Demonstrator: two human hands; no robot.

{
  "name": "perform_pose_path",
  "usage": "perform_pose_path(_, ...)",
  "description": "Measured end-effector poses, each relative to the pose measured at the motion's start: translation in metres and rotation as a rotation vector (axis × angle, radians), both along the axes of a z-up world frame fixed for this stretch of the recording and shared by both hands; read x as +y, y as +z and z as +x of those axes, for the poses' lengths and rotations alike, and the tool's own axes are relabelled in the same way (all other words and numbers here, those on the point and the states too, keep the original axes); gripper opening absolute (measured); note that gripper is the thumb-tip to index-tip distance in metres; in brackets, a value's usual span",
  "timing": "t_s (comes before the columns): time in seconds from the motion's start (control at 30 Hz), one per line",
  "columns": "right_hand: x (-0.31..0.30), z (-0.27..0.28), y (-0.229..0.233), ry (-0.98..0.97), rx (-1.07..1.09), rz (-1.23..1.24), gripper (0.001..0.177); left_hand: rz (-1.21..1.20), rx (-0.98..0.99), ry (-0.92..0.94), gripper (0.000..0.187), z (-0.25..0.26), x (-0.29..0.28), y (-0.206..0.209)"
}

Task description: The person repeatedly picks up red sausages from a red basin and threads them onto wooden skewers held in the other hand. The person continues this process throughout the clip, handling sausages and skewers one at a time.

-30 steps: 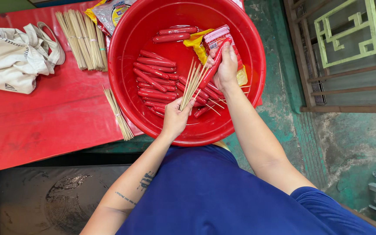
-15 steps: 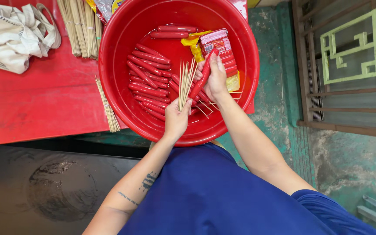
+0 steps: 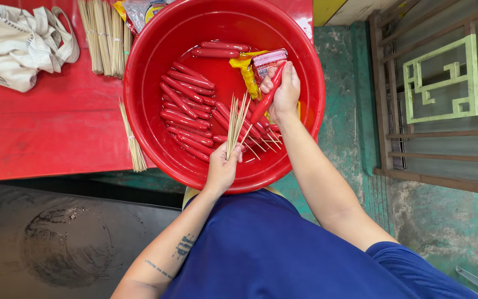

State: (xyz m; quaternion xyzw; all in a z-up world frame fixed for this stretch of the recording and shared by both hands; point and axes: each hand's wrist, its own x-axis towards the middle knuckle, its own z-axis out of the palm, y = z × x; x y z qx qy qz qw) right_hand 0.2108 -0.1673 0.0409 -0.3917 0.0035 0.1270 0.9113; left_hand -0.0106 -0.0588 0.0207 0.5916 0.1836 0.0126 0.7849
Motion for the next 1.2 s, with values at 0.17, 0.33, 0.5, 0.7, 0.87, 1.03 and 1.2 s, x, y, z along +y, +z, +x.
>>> perform_pose_path(0.17,0.011,-0.005,0.001,-0.03,0.01,-0.008,0.025,0.004,-0.011,-0.031,0.015,0.003,0.015,-0.001)
perform_pose_path(0.33,0.03,-0.018,0.0,-0.077,0.047,-0.02,0.025,-0.025,-0.124,-0.051,0.014,0.008,0.029,0.0)
perform_pose_path(0.5,0.04,-0.029,-0.001,-0.107,0.026,-0.062,0.025,-0.075,0.038,-0.1,0.014,0.008,0.038,0.007)
perform_pose_path(0.7,0.046,-0.038,-0.003,-0.096,0.014,-0.073,0.024,-0.132,0.038,-0.118,0.014,0.012,0.041,0.011)
perform_pose_path(0.87,0.05,-0.044,-0.001,-0.099,0.014,-0.089,0.023,-0.105,0.017,-0.114,0.013,0.017,0.043,0.011)
perform_pose_path(1.03,0.052,-0.047,-0.001,-0.097,0.001,-0.081,0.022,-0.139,0.005,-0.113,0.012,0.02,0.045,0.01)
perform_pose_path(1.2,0.051,-0.046,0.0,-0.107,0.012,-0.101,0.021,-0.123,-0.022,-0.124,0.013,0.02,0.044,0.006)
